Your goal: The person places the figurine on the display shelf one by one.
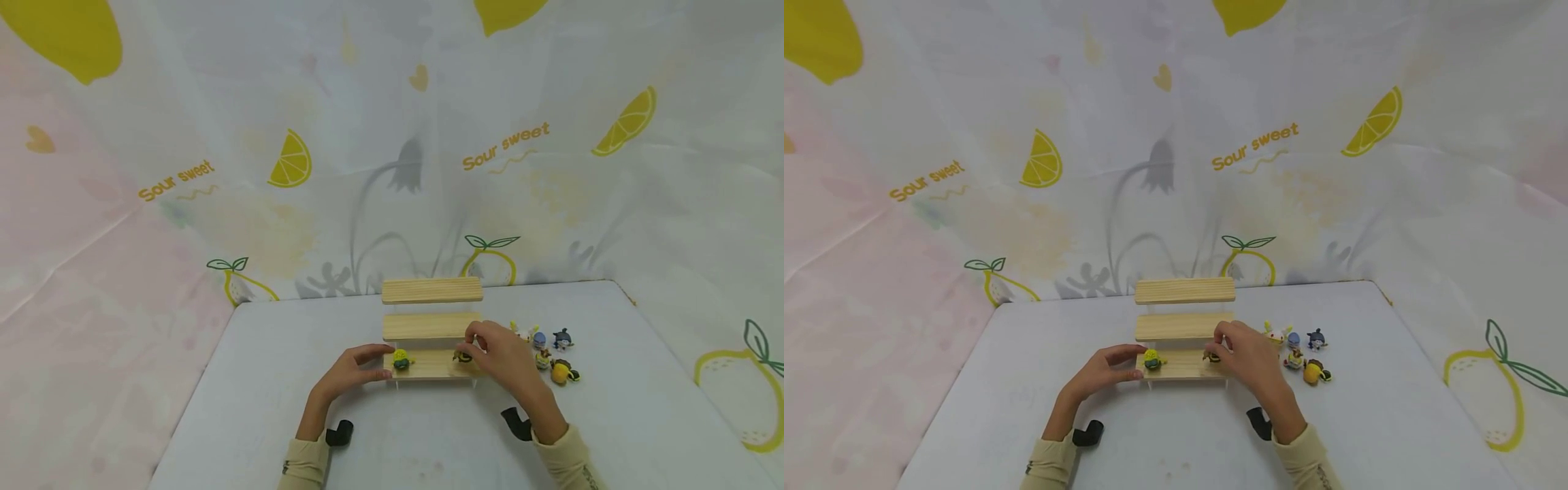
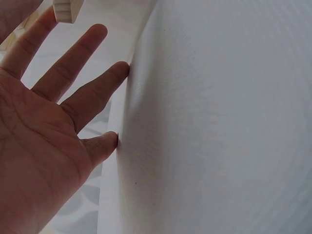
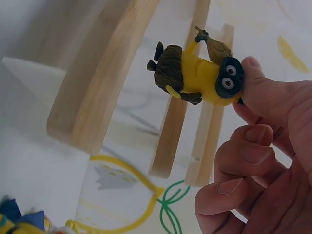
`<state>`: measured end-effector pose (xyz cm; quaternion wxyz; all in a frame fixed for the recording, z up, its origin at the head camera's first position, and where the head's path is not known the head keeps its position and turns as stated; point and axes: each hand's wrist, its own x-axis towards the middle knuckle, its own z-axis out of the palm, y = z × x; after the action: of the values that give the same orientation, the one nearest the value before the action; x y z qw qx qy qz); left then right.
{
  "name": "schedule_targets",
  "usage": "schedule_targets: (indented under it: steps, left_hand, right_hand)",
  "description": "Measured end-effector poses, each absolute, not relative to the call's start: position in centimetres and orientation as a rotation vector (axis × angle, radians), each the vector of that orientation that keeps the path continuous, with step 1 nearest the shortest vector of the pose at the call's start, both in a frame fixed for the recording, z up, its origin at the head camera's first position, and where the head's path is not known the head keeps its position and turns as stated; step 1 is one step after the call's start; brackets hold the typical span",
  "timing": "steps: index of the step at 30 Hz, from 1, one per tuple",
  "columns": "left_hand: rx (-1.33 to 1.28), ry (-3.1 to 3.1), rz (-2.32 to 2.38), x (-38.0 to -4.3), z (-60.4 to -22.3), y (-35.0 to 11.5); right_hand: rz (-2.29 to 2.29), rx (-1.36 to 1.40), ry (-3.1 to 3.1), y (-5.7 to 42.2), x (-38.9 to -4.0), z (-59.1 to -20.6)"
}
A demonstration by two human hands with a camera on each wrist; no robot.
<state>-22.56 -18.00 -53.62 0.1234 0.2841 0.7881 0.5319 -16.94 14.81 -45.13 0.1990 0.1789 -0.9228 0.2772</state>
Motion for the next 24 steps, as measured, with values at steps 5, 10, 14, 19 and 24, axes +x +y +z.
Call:
schedule_targets:
  steps: [5, 10, 14, 19, 24]
  left_hand:
    - [0.816, 2.292, 1.563, -22.5, -53.6, -18.0]
    - [0.810, 2.290, 1.564, -22.4, -53.5, -18.0]
    - [0.800, 2.284, 1.560, -22.4, -53.5, -18.0]
    - [0.773, 2.289, 1.544, -22.6, -53.6, -17.9]
    - [0.768, 2.285, 1.547, -22.6, -53.6, -17.9]
  right_hand:
    - [0.803, 0.528, -2.605, 13.3, -17.5, -45.1]
    - [0.850, 0.552, -2.622, 12.2, -17.7, -45.1]
    - [0.865, 0.571, -2.628, 11.5, -17.9, -45.4]
    - [0.871, 0.573, -2.648, 10.8, -18.0, -45.8]
    - [0.863, 0.595, -2.621, 10.4, -18.2, -46.0]
